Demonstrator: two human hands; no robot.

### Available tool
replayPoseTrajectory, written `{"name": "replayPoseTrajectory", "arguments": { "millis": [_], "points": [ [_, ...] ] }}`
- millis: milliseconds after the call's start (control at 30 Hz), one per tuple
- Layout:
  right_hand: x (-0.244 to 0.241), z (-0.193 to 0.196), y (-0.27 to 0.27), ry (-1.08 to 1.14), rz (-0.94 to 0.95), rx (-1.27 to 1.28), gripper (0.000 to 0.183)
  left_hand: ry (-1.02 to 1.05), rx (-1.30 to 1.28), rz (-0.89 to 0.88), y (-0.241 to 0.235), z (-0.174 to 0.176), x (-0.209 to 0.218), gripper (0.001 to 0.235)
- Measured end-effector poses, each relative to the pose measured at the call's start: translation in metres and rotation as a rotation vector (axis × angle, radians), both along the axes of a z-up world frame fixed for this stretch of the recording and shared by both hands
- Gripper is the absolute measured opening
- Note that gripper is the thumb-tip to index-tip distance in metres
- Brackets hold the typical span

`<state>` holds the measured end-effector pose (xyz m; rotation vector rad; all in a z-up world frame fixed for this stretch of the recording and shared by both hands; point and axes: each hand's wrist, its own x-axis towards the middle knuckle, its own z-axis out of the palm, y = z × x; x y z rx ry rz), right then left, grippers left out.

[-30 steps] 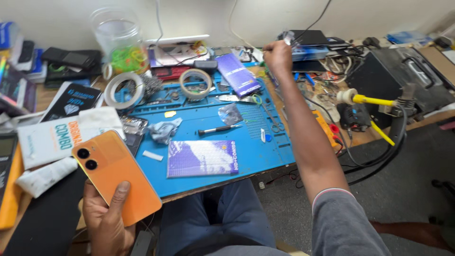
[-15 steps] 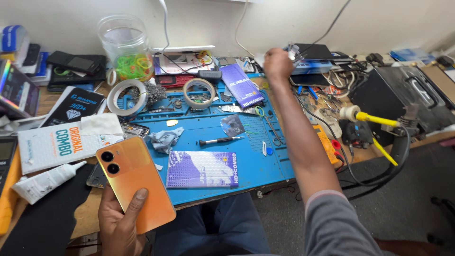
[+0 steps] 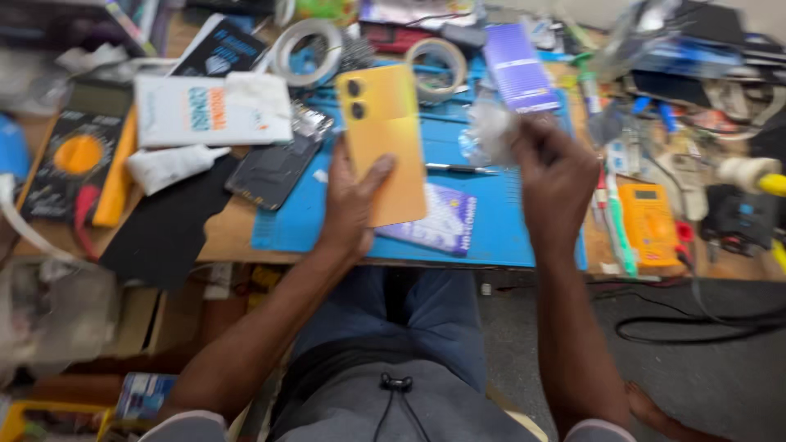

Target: The person cleans the back of an orange smartphone with a white cloth, then places a black screen protector on the front. They wrap multiple green rubber bands around the device to hold the protector in place, adjusting them to form a grid pattern.

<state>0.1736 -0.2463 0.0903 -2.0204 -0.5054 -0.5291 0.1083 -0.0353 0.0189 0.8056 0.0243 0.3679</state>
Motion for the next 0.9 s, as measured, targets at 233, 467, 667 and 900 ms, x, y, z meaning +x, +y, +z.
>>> {"name": "replayPoseTrajectory", "arguments": {
  "millis": [233,467,667,900],
  "points": [
    [-0.070,-0.060,0.032,0.415,0.185,0.420,0.019,-0.112,0.099,-0.008,-0.024,-0.009,-0.008,0.035],
    [-0.018,-0.036,0.024,0.358,0.178,0.597,0.011,-0.072,0.326,-0.139,-0.043,0.003,-0.029,0.037],
    [-0.065,-0.036,0.025,0.538,0.060,0.433,0.008,-0.092,0.261,-0.090,-0.039,0.006,-0.025,0.034],
    [-0.020,-0.041,0.001,0.353,0.144,0.707,0.008,-0.026,0.262,-0.310,-0.055,0.002,-0.034,0.041]
  ]
}}
